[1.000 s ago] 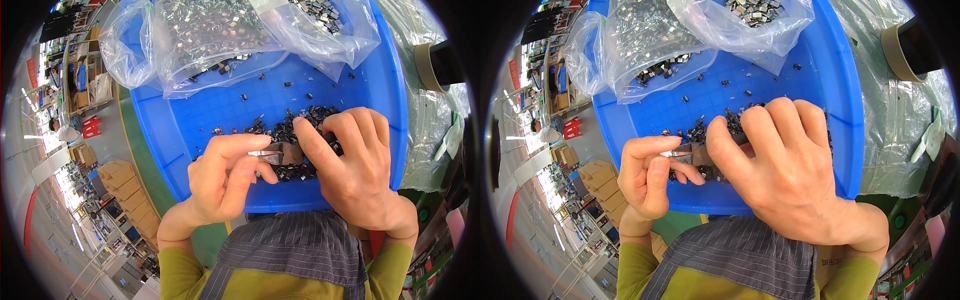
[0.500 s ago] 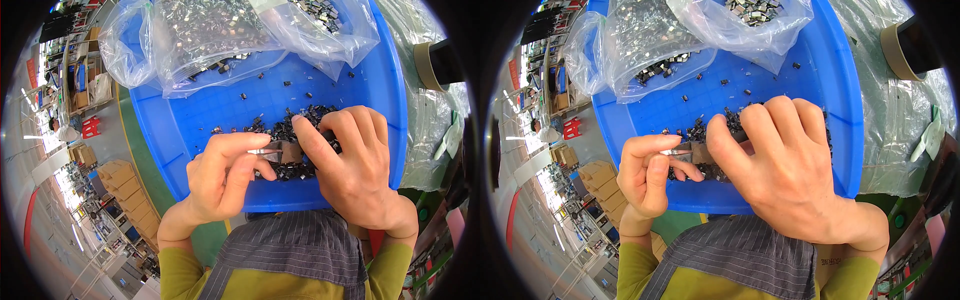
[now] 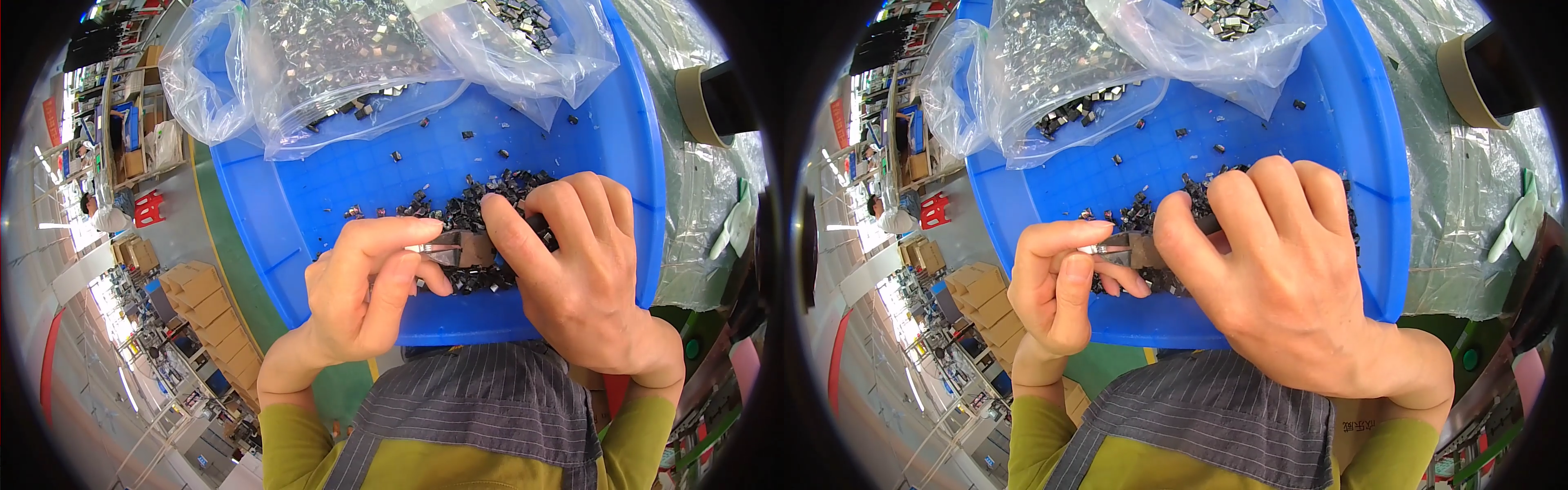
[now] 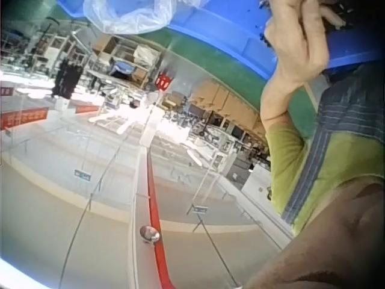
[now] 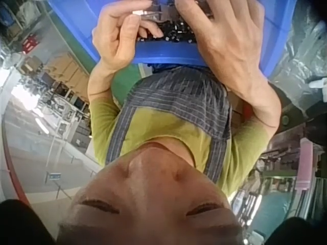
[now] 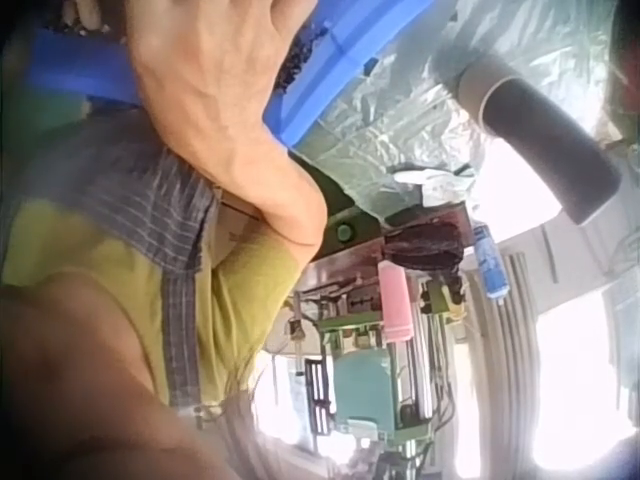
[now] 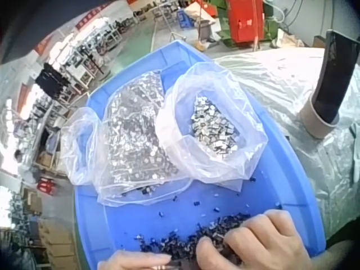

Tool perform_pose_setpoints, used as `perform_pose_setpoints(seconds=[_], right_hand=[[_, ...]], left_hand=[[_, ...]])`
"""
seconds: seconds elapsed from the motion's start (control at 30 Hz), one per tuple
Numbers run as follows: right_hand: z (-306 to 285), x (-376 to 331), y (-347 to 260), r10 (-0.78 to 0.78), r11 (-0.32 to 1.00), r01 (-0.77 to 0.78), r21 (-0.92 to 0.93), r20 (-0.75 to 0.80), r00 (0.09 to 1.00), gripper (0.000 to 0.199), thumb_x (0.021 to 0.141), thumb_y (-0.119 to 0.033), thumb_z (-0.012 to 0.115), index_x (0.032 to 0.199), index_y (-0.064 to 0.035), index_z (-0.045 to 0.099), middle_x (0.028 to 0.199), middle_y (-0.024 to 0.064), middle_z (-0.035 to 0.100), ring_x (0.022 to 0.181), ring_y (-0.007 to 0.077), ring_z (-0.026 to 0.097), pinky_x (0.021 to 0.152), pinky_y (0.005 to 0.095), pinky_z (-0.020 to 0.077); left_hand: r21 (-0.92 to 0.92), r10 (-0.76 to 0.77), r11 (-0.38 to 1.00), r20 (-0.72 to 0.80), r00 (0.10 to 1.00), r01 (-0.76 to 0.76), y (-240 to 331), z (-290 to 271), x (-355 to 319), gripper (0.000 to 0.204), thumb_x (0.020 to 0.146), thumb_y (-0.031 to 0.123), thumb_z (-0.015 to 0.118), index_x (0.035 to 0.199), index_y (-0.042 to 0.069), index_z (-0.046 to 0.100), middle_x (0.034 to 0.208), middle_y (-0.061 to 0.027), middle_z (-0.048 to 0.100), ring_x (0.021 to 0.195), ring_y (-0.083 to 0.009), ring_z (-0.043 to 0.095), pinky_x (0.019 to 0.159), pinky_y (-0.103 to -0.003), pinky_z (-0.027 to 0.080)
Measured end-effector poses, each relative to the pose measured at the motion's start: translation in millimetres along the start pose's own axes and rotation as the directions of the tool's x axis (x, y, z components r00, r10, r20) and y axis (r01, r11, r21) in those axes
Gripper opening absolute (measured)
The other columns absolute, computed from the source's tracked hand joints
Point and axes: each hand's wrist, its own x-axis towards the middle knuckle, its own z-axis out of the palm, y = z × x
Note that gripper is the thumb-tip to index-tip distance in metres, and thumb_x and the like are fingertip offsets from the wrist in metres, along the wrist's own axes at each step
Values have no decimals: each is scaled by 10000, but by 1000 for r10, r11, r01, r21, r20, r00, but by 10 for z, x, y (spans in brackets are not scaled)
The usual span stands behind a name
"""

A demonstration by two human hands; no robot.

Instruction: Trimming small electronic or plastic components using nippers at a workbench.

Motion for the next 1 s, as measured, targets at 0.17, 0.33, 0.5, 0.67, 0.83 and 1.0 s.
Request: perform_pose_setpoints(seconds=[0.17, 0.33, 0.5, 0.67, 0.83, 1.0], right_hand=[[11, 3, -6, -4, 1000, 4, -13, -8, 1000, 394, 624, -38, 639, 1015, -86, 621, 814, 53, 480, 746, 238, 498, 683, 369, 391], [11, -5, -6, -6, 1000, 6, -13, -10, 1000, 382, 621, -44, 639, 1000, -87, 619, 808, 53, 475, 737, 236, 493, 671, 366, 385], [12, -1, -9, -4, 1000, 4, -14, -11, 1000, 365, 626, -49, 640, 988, -89, 620, 803, 50, 473, 729, 230, 487, 661, 360, 379], [11, 4, -16, 2, 1000, -2, -5, -16, 1000, 376, 622, -45, 642, 996, -91, 626, 803, 48, 475, 730, 228, 489, 658, 357, 375], [-22, 10, 7, 13, 999, -14, 36, 15, 1000, 448, 585, -15, 652, 1028, -79, 634, 814, 50, 488, 743, 236, 498, 665, 362, 376], [-40, 18, -3, 12, 999, -13, 42, 24, 1000, 473, 571, -4, 652, 1039, -68, 635, 824, 52, 500, 753, 239, 503, 674, 364, 379]], left_hand=[[-22, -9, 1000, 2, 1000, 9, 4, -1, -3, 222, 1009, 118, 367, 1163, -19, 449, 913, -146, 602, 668, -221, 690, 511, -242, 473], [-45, -20, 999, 2, 1000, 20, 8, 2, 2, 222, 1009, 118, 367, 1162, -20, 450, 925, -144, 596, 663, -220, 688, 512, -243, 473], [-65, -38, 997, 0, 999, 38, -7, 0, -3, 224, 1008, 118, 363, 1159, -22, 451, 934, -141, 594, 656, -220, 686, 513, -244, 475], [-84, -42, 996, -16, 999, 40, 22, 3, 11, 224, 1007, 121, 367, 1153, -24, 457, 946, -138, 589, 653, -221, 686, 509, -244, 473], [-83, -12, 997, -46, 999, 8, -19, -11, 4, 227, 1005, 123, 371, 1148, -30, 459, 949, -142, 587, 650, -227, 686, 507, -247, 474], [-98, -14, 995, -34, 999, 10, -7, -15, -5, 225, 1003, 116, 373, 1144, -34, 462, 951, -146, 590, 648, -232, 685, 507, -250, 477]])
